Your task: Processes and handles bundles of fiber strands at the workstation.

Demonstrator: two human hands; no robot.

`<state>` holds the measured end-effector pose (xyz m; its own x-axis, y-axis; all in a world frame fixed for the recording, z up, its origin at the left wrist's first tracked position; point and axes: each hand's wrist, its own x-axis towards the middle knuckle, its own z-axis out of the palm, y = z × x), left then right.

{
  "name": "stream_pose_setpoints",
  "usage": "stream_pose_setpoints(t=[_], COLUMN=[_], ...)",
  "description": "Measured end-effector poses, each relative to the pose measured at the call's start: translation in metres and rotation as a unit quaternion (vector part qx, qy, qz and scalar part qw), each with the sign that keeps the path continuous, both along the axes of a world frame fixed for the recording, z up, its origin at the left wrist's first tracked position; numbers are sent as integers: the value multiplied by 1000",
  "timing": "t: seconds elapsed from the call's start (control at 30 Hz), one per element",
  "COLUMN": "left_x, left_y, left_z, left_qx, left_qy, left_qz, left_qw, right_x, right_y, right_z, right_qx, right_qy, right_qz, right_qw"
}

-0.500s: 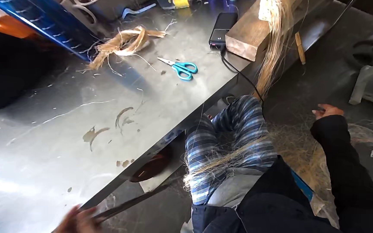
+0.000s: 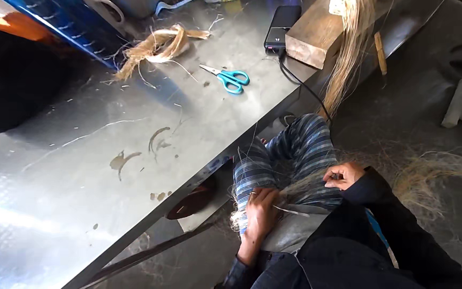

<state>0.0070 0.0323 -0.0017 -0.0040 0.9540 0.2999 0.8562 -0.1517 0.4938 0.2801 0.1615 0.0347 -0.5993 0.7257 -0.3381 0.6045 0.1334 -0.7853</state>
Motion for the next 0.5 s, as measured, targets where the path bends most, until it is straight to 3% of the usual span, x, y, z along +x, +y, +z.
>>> stream_pose_setpoints(t=[0.1, 0.23, 0.33, 0.5], left_x=[-4, -15, -17, -11], left_y=[7, 17, 21, 25], left_z=[18, 46, 46, 44], left_qx=[-72, -183, -185, -155], left_qy=[-127, -308, -398, -475], left_qz=[40, 82, 109, 163], left_qw=[988, 930, 892, 851], right_x=[-4, -8, -4, 11], right_y=[0, -1, 0, 7], right_z=[-4, -9, -11, 4], right_qx=[17, 47, 37, -60], right_qy=[-4, 2, -12, -142], right_qz=[-3, -6, 38, 154], right_qw=[1000, 999, 999, 976])
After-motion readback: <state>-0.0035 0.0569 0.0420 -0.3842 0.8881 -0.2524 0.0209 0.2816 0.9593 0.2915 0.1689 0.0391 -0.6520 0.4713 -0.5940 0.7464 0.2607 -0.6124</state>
